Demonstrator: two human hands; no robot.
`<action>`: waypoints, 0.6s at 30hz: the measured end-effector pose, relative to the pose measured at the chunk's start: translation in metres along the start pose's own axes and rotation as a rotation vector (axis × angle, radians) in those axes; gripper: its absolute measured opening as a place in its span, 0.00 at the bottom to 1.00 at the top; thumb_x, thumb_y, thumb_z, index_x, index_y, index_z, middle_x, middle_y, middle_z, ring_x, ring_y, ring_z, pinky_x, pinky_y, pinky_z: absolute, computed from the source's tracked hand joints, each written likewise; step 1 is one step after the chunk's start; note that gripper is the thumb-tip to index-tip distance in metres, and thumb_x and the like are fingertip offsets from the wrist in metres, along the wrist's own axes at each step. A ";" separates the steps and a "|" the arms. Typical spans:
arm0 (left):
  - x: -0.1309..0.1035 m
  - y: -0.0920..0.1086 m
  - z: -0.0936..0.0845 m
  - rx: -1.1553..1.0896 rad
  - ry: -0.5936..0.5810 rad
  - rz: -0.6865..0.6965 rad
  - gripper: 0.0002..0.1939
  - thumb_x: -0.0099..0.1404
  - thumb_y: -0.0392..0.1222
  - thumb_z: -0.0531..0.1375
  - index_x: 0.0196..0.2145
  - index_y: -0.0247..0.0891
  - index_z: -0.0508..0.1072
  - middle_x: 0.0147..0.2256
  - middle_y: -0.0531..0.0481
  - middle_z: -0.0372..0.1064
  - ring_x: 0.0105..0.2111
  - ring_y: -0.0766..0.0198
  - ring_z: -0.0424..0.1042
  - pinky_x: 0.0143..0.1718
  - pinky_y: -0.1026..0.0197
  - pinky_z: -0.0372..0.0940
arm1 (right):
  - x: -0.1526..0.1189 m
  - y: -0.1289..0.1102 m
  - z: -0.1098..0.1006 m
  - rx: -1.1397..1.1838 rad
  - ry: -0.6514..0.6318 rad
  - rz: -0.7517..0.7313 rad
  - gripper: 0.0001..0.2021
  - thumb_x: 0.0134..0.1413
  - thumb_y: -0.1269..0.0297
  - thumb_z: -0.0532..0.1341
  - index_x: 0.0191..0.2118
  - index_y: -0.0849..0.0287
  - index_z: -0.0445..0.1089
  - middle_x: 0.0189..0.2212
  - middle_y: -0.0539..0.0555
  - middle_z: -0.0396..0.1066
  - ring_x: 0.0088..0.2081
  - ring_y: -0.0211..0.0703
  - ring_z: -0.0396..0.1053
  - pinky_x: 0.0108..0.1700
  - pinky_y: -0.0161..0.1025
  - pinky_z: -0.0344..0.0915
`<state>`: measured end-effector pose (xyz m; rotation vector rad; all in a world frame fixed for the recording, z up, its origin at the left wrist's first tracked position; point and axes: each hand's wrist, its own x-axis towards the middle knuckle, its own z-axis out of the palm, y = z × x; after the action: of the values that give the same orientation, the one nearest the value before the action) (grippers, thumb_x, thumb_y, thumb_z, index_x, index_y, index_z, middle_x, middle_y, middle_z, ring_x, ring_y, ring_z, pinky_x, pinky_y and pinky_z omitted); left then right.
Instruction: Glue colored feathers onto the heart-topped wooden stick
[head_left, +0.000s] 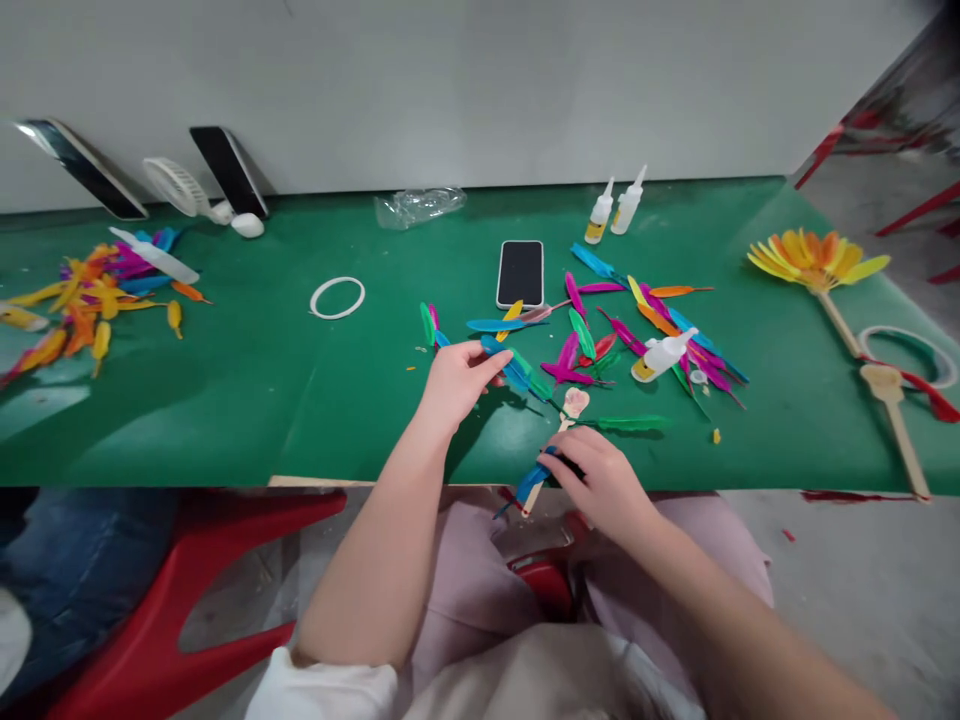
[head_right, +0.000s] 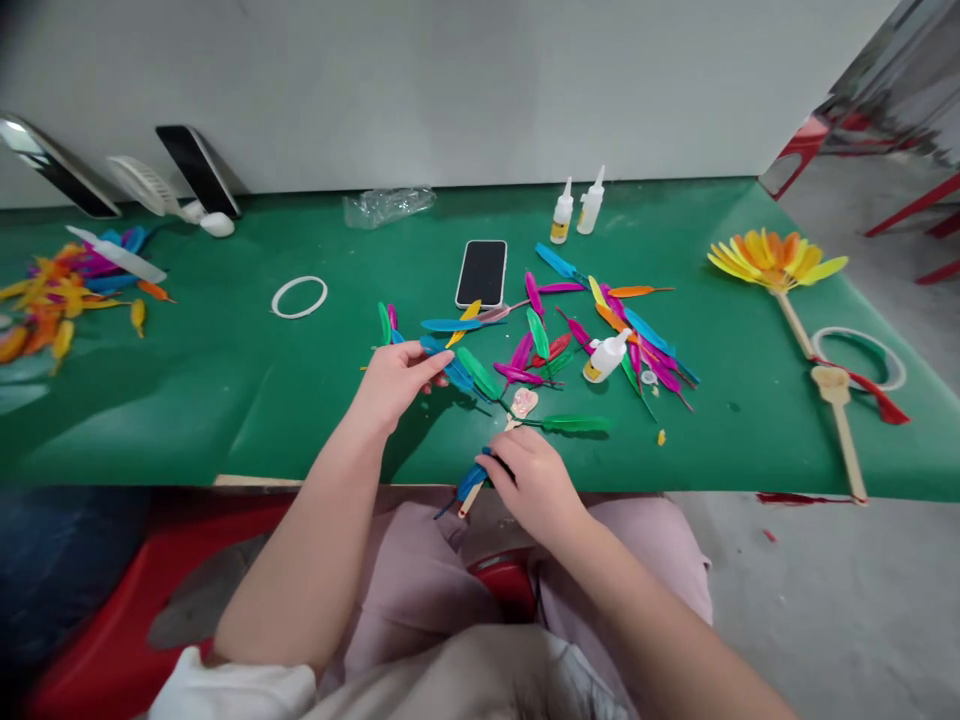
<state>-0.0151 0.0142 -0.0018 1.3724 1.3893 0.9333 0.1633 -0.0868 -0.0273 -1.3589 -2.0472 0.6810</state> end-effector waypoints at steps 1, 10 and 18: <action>-0.001 -0.001 -0.004 -0.003 0.011 -0.006 0.11 0.54 0.45 0.61 0.24 0.34 0.72 0.19 0.52 0.67 0.19 0.70 0.65 0.19 0.68 0.57 | 0.003 -0.001 0.001 0.000 -0.019 -0.026 0.08 0.57 0.64 0.53 0.29 0.56 0.67 0.30 0.55 0.70 0.35 0.44 0.66 0.38 0.42 0.65; -0.011 -0.012 -0.029 -0.097 0.071 -0.047 0.11 0.52 0.42 0.64 0.32 0.35 0.69 0.22 0.54 0.68 0.23 0.69 0.70 0.23 0.68 0.64 | 0.030 0.001 -0.003 0.048 -0.274 -0.196 0.08 0.57 0.66 0.54 0.31 0.60 0.68 0.29 0.55 0.69 0.35 0.41 0.66 0.38 0.39 0.64; 0.008 -0.006 -0.034 0.204 0.016 0.023 0.12 0.54 0.43 0.62 0.37 0.39 0.70 0.18 0.57 0.63 0.21 0.69 0.66 0.23 0.67 0.59 | 0.058 0.021 -0.052 0.244 0.113 0.287 0.09 0.51 0.57 0.60 0.27 0.56 0.68 0.16 0.45 0.61 0.19 0.33 0.59 0.21 0.31 0.57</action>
<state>-0.0491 0.0245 0.0006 1.5383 1.5164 0.8366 0.1955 -0.0204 0.0060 -1.5213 -1.6365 0.9216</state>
